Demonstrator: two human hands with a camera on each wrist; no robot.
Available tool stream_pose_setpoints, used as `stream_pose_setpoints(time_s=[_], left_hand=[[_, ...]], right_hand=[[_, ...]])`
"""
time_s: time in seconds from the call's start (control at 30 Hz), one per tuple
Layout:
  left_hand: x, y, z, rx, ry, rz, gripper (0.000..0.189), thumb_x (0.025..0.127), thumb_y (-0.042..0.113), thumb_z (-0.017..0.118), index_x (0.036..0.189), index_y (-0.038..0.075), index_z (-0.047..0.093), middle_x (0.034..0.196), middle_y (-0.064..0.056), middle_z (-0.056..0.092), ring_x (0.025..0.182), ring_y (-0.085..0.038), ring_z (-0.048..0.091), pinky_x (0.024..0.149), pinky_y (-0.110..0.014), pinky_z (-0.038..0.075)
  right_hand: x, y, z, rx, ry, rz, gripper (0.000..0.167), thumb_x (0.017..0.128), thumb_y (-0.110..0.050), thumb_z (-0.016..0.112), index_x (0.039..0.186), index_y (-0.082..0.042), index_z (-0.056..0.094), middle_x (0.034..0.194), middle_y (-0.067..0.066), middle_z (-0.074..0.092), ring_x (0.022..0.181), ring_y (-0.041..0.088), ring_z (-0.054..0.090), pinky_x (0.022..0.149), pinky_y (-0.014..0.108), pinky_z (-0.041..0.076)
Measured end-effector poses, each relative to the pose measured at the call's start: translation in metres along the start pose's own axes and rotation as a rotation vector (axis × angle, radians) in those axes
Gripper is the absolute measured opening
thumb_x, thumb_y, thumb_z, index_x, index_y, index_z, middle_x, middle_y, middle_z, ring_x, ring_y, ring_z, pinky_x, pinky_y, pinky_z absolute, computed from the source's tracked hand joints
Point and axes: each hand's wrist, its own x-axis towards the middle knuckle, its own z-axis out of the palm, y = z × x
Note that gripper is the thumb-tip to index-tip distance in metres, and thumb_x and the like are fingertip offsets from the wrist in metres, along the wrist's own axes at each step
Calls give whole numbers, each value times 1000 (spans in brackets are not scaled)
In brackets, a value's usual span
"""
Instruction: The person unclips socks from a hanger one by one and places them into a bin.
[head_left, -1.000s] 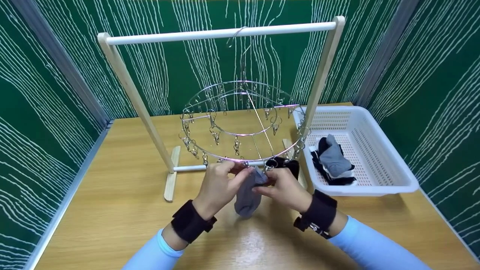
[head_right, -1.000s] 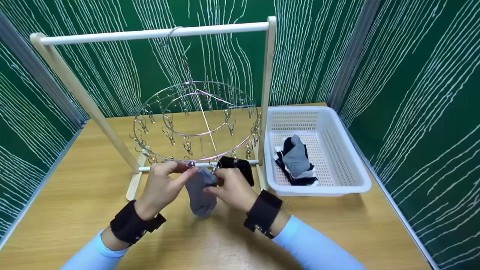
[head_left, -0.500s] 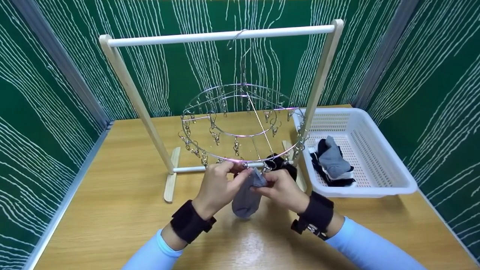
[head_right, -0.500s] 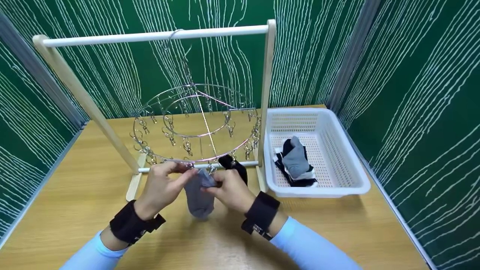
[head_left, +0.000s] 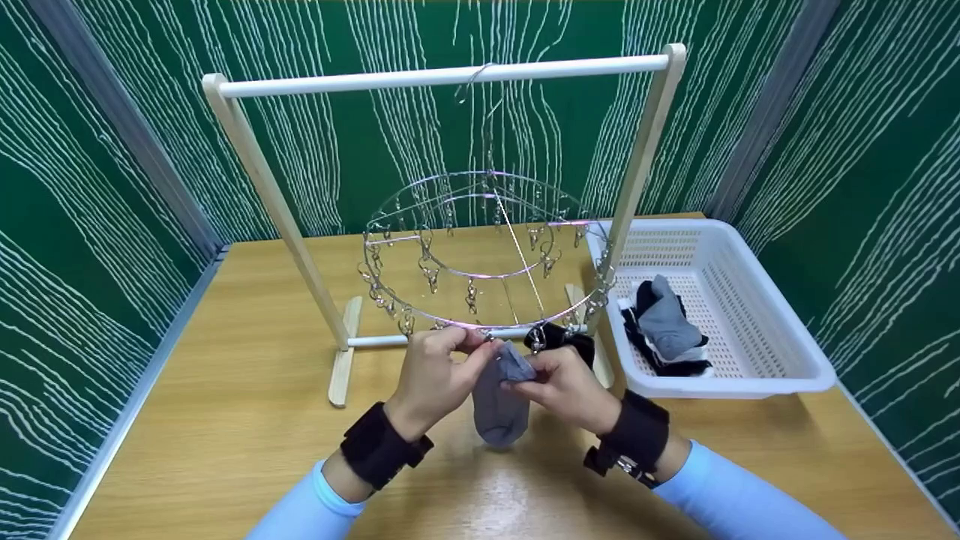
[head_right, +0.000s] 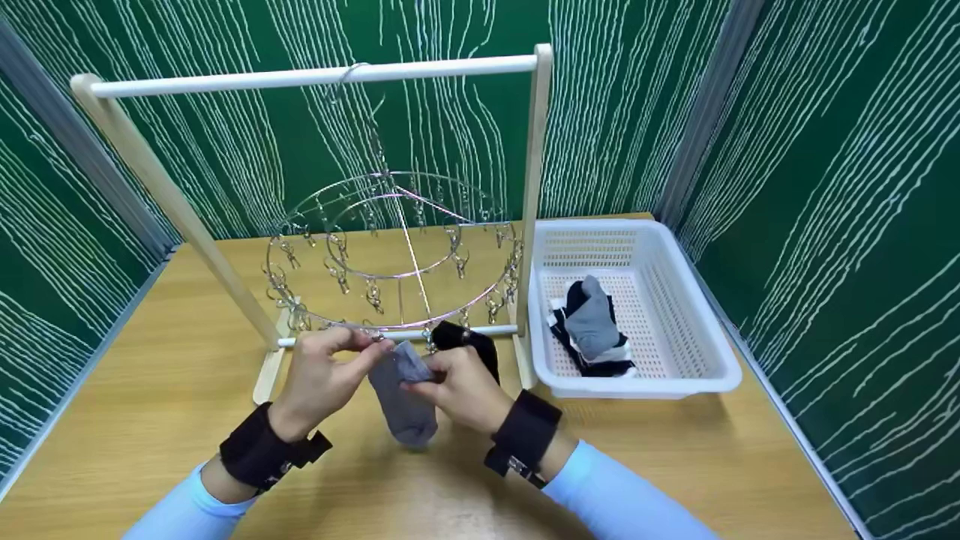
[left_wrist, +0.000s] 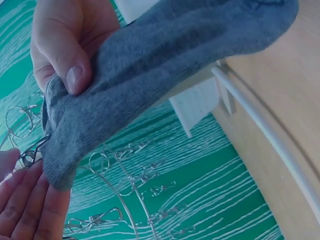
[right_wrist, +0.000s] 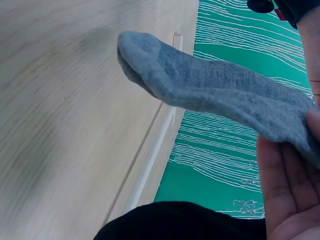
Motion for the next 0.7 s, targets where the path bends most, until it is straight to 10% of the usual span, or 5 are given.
stream_pose_setpoints(time_s=[0.3, 0.7], left_hand=[[0, 1, -3, -5, 11, 17, 20, 90, 0, 86, 76, 1, 71, 78, -10, 80, 68, -19, 75, 63, -40, 65], [-2, 1, -5, -26, 31, -111, 9, 91, 5, 87, 90, 0, 80, 85, -10, 83, 72, -20, 79, 70, -30, 67]], right_hand=[[-7, 1, -9, 0, -51, -26, 12, 88, 2, 86, 79, 4, 78, 73, 16, 76, 65, -3, 60, 58, 18, 57], [-12, -4, -46, 6, -277, -124, 5, 90, 3, 83, 87, 0, 81, 78, 14, 79, 68, -1, 65, 61, 20, 60]])
